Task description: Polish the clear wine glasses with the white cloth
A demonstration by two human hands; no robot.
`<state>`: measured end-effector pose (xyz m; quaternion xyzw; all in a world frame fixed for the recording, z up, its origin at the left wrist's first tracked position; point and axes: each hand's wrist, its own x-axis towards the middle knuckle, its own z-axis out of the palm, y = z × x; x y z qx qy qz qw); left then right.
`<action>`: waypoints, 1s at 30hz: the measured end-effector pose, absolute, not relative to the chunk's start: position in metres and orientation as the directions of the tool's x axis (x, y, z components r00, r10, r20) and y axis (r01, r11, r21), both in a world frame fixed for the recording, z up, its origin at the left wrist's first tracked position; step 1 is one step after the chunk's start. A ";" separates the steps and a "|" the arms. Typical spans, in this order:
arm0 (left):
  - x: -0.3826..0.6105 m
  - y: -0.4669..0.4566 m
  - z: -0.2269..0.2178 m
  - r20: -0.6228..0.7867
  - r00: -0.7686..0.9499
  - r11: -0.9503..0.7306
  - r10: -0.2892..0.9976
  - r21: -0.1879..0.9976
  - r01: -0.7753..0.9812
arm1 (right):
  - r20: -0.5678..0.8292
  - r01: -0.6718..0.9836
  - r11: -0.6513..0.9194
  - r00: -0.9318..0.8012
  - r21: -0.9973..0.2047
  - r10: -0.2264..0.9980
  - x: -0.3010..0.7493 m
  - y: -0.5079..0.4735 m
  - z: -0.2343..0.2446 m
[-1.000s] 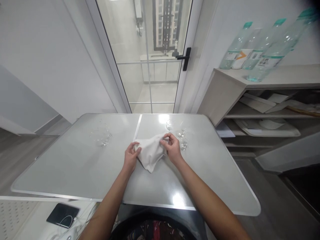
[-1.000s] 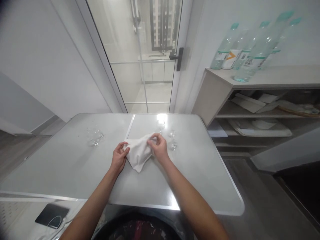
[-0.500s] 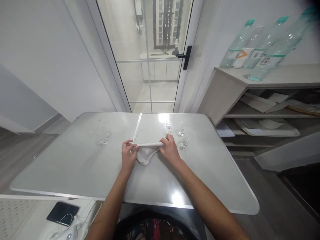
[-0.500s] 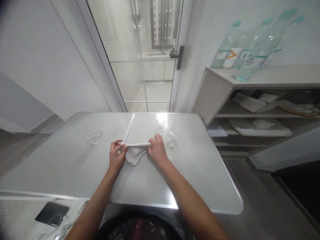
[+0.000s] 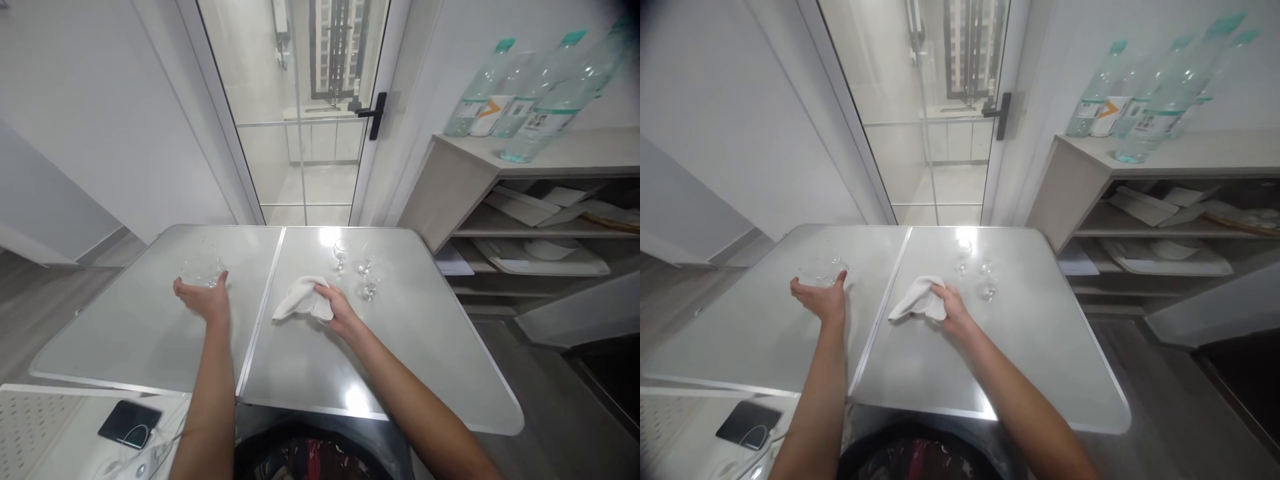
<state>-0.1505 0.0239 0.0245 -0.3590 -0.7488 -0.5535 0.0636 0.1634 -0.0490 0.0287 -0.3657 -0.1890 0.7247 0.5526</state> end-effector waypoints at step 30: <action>-0.062 -0.072 0.050 0.460 0.402 -0.586 0.791 0.381 0.715 | 0.257 0.039 0.340 -0.575 -0.940 0.777 0.171 -0.067 0.034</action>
